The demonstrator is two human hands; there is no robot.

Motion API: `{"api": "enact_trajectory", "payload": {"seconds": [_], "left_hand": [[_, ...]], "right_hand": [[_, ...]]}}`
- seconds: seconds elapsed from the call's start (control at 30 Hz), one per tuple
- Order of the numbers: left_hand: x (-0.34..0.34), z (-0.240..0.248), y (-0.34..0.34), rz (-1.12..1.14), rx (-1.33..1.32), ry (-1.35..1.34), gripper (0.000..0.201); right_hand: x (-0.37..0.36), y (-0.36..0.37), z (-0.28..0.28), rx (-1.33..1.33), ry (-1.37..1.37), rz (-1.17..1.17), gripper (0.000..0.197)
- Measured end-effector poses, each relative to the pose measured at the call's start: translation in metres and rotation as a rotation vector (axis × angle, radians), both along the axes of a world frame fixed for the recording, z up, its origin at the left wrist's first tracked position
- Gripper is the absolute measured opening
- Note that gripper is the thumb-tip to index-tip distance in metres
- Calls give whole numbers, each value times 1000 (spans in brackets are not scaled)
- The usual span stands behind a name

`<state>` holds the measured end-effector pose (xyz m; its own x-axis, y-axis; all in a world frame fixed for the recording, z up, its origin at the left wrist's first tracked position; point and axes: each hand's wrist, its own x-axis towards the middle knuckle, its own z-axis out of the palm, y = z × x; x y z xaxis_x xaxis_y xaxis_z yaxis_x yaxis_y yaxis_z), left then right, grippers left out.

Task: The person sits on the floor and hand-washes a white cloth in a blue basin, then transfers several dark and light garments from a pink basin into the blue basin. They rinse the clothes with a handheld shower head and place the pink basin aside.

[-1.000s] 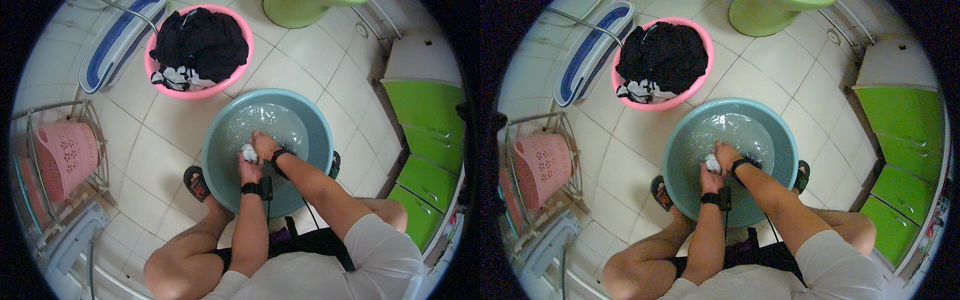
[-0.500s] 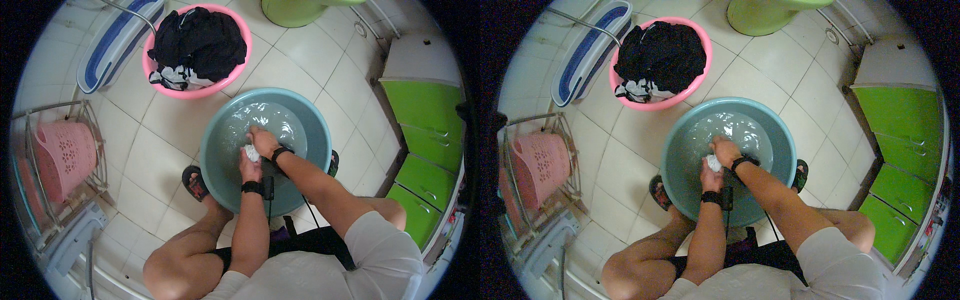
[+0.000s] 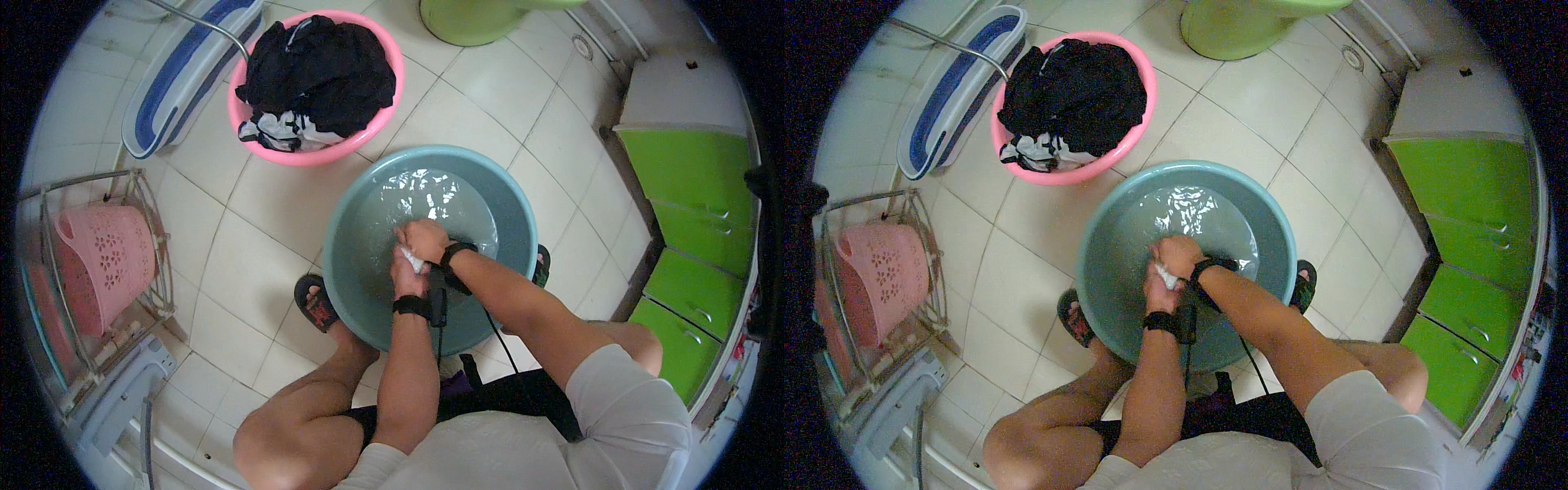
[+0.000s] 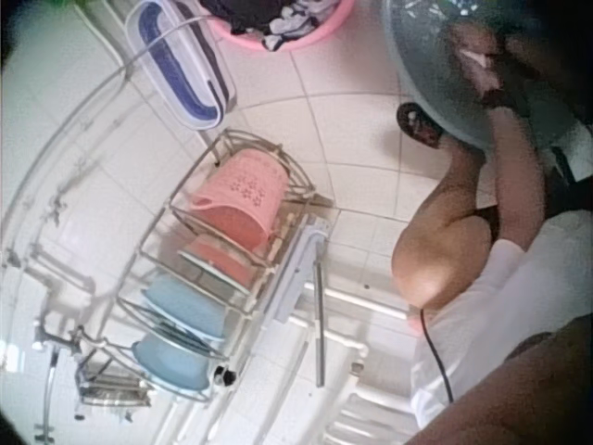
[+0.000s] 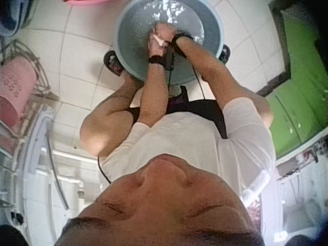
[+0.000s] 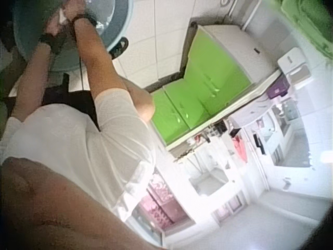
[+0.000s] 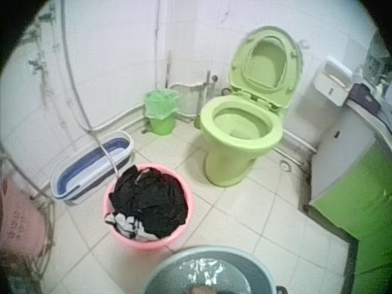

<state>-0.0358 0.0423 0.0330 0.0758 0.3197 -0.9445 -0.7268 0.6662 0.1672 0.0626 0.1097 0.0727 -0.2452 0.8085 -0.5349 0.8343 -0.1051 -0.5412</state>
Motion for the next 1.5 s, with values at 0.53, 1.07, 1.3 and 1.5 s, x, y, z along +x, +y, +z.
{"api": "enact_trajectory", "payload": {"seconds": [0.53, 1.07, 1.3, 1.5], "left_hand": [[9, 22, 1, -52, 188, 40, 36], [64, 200, 33, 25, 378, -125, 64], [43, 278, 7, -511, 751, -321, 87], [3, 366, 13, -820, 813, 78, 92]], "right_hand": [[2, -18, 26, 30, 89, -131, 30], [41, -58, 188, -102, 832, -737, 46], [77, -85, 273, 98, 545, -435, 25], [74, -82, 308, -68, 845, -503, 31]]}}
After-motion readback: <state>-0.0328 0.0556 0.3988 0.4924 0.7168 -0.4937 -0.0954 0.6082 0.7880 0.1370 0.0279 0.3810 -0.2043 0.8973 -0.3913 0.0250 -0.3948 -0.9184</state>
